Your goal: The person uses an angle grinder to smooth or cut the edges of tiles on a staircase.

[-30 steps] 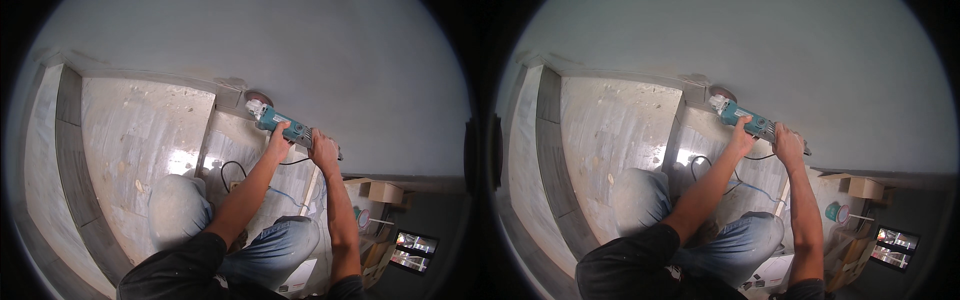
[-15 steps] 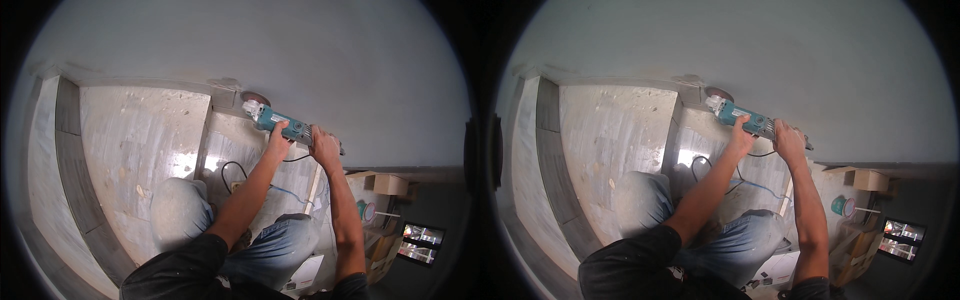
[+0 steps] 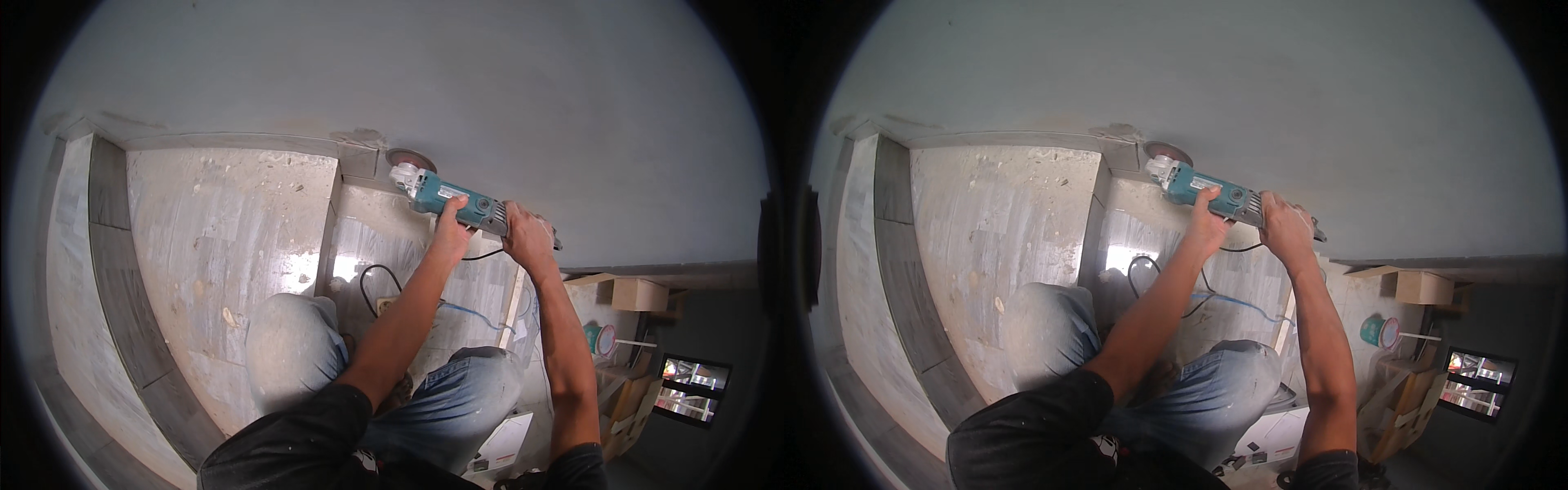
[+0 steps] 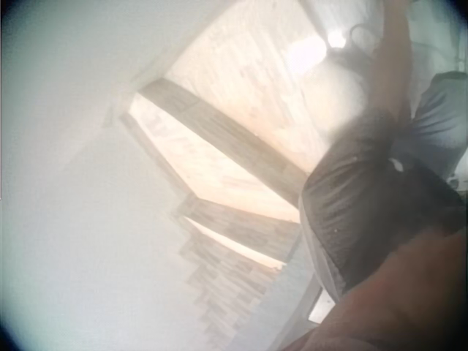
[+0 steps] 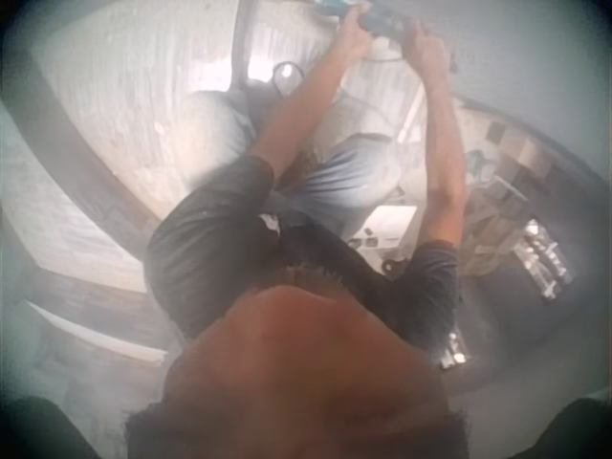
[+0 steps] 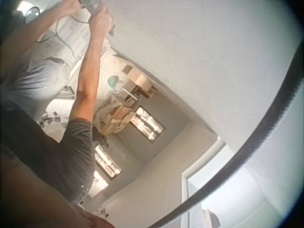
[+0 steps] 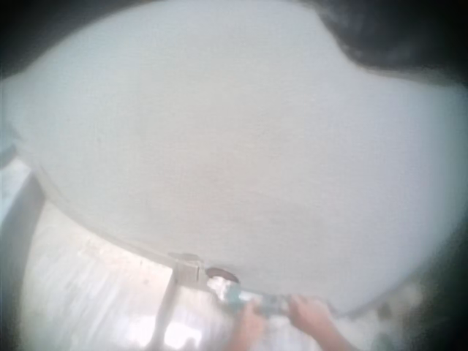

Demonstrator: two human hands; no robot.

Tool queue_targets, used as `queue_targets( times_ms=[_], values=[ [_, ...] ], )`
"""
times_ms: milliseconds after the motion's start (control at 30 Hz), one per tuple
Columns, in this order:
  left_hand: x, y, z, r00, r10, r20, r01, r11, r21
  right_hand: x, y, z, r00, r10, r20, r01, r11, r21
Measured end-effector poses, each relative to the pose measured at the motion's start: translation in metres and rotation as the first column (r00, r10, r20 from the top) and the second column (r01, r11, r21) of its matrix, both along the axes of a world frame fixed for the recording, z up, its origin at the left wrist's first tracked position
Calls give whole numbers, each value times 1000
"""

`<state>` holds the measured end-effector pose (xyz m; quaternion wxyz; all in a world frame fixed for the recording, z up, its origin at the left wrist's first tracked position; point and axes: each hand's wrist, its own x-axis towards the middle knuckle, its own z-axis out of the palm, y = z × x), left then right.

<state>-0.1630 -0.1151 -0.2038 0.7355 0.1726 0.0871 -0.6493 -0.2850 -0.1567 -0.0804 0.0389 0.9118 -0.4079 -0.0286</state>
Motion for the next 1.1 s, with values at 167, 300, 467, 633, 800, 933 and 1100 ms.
queue_targets(
  times_ms=[167,300,467,633,800,933,1100],
  values=[
    [5,-1,5,1000,-22,-17,22,1000,8,1,-4,-1,999,-19,-26,19,1000,5],
    [1,1,6,999,-53,10,53,998,39,0,0,-1,997,-54,-48,55,998,21],
    [-3,5,6,999,-34,24,33,999,32,-3,5,2,998,-54,-19,55,998,31],
    [9,2,10,1000,-5,24,5,999,33,5,0,1,1000,-28,10,28,999,24],
    [4,1,12,998,-55,31,53,997,55,-2,-1,0,999,-44,-4,44,999,26],
    [0,5,9,998,-57,28,56,998,40,-3,6,-1,995,-91,-27,92,995,42],
    [5,8,7,999,-1,34,-1,999,36,2,5,0,999,-38,-5,38,999,38]
  ],
)
